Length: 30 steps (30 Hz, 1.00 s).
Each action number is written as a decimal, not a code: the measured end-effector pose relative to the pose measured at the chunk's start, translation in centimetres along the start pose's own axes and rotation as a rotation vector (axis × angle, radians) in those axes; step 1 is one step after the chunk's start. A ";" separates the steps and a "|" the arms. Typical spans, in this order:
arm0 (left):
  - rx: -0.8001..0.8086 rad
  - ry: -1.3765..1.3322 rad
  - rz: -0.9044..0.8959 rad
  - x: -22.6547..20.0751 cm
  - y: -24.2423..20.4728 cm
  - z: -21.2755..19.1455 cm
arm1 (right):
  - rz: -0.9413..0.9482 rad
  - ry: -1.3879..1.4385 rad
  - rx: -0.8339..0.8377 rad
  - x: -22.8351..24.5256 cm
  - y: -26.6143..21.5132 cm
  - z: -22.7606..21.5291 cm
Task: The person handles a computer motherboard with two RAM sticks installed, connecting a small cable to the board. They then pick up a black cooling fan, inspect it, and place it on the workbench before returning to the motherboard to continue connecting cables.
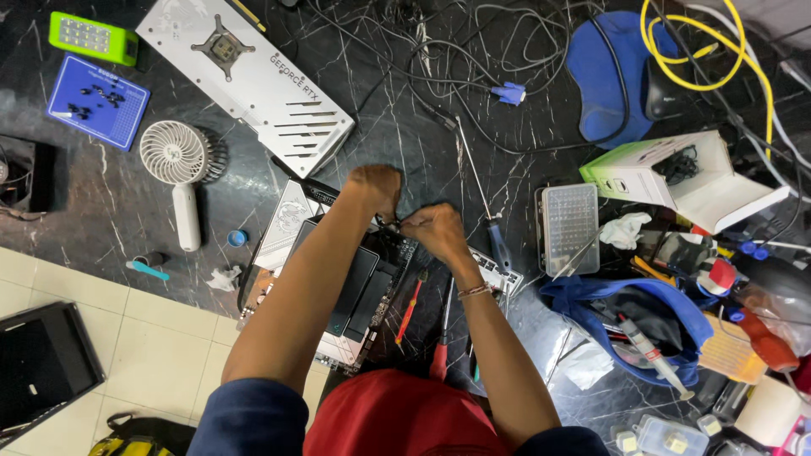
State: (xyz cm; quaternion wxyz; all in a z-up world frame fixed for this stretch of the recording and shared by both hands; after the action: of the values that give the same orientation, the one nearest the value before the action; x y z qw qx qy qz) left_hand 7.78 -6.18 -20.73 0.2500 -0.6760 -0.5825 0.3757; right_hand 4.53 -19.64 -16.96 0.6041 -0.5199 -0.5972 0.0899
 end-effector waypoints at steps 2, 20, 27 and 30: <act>-0.008 -0.002 0.021 0.1 -0.1 -0.4 | 0.065 -0.027 -0.023 -0.7 0.4 0.0; -0.192 -0.065 -0.211 -1.5 -5.1 -3.6 | -0.109 0.154 -0.079 1.2 -2.2 -1.6; -0.615 -0.512 0.075 -1.6 -26.0 -10.5 | -0.384 0.211 -0.192 7.5 -8.5 -3.5; -0.984 -0.674 0.210 1.4 -35.0 -9.5 | -0.594 0.255 -0.201 13.0 -12.0 -2.2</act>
State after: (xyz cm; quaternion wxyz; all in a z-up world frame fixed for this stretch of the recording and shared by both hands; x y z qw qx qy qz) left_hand -5.57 2.97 11.69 -0.3288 -0.6099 -0.6651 0.2786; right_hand 3.71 -16.62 0.56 0.6193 -0.3873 -0.6482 -0.2152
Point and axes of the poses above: each hand's wrist, its own y-axis towards the middle knuckle, its own z-axis out of the palm, x = y × z, the point moved 10 cm from there along y, towards the middle knuckle, and after that the axes turned 9 degrees about x, right-handed, at the moved point
